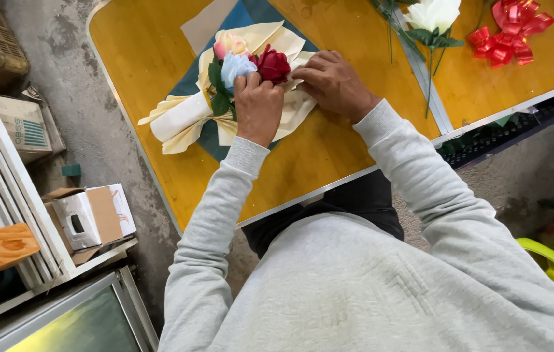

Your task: Assembling a flower bouquet by folding wrapping paper and arranging artificial roses with blue accents.

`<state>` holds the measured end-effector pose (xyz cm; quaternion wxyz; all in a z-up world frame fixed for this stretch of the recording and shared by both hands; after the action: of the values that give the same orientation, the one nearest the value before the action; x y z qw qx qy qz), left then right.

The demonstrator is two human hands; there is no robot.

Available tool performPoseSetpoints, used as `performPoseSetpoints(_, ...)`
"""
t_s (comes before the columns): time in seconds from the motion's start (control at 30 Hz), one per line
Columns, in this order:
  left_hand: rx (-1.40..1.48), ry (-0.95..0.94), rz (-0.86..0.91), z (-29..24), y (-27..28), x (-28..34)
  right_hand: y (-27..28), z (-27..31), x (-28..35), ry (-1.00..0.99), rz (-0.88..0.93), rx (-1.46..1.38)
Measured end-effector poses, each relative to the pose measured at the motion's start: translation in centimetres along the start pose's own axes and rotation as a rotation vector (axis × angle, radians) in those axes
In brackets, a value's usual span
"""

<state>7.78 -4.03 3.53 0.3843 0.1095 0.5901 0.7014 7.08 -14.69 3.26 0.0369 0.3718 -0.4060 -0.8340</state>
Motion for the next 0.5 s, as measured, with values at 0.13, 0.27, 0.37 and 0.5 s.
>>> performPoseSetpoints(0.13, 0.009, 0.002, 0.061, 0.1, -0.6, 0.2, -0.7, 0.0, 0.7, -0.006, 0.031, 0.072)
performPoseSetpoints(0.27, 0.007, -0.022, -0.045, 0.0, 0.6, 0.1, 0.0, 0.2, 0.5, -0.026, 0.003, 0.136)
performPoseSetpoints(0.37, 0.023, -0.012, -0.032, 0.4, 0.7, 0.0, 0.0, 0.3, 0.3, -0.060, 0.004, 0.182)
performPoseSetpoints(0.5, 0.017, -0.001, -0.007, 0.4, 0.4, 0.0, -1.2, 0.0, 0.6, -0.098, 0.084, 0.045)
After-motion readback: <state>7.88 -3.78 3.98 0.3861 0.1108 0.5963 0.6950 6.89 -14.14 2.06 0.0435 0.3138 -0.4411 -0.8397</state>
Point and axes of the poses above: each hand's wrist, its own x-axis away from the middle knuckle, its own y-axis out of the back of the hand, z = x × y, the point moved 10 cm from there along -x, towards the middle knuckle, and after that the axes turned 8 degrees about -y, right-handed, at the moved point
